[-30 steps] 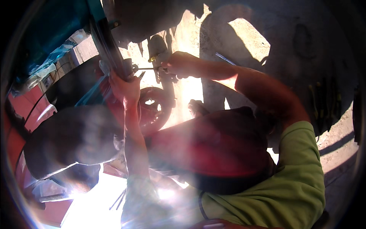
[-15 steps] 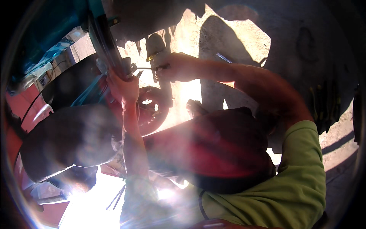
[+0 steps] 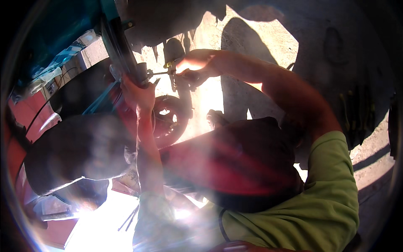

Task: The person works on the lower frame of a blue vehicle, using a T-handle wrench and a screwdriver to adjust and secure components near the wheel.

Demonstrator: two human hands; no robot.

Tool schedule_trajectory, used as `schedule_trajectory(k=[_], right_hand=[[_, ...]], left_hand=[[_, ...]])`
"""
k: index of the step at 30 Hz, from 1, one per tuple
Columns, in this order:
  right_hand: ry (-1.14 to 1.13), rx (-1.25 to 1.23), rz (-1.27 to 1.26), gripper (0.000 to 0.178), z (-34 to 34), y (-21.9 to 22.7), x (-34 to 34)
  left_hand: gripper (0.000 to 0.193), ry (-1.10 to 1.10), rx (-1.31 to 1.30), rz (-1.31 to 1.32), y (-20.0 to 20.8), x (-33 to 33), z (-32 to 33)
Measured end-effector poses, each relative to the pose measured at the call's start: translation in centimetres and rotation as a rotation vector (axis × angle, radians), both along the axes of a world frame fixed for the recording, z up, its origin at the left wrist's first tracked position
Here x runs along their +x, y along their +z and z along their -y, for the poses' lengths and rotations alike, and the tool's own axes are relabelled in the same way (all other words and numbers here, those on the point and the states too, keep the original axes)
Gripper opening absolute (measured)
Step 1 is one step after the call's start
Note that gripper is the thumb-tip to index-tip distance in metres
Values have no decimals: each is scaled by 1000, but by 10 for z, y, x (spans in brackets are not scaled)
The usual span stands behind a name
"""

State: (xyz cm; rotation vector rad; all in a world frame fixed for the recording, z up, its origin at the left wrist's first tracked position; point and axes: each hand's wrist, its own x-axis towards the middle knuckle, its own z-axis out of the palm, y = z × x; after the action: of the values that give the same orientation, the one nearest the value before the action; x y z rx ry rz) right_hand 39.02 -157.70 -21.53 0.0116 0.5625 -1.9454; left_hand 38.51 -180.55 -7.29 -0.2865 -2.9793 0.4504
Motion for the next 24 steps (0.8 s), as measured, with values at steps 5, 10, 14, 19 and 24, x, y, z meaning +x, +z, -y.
schedule_trajectory(k=[5,10,14,19,24], right_hand=[[36,10,-227,21,-8,9,8],[-68,255,-668,31,12,-2,16],[-148,819,-1330,26,19,-1,31],[-303,729,-1140,21,17,25,21],[-200,585,-781,51,5,-9,55]], left_hand=[[83,-51,-43,-64,0,-1,7],[90,46,-9,8,1,0,1],[92,59,-25,22,2,0,1],[86,-12,-69,-55,6,2,4],[86,57,-24,44,2,1,-4]])
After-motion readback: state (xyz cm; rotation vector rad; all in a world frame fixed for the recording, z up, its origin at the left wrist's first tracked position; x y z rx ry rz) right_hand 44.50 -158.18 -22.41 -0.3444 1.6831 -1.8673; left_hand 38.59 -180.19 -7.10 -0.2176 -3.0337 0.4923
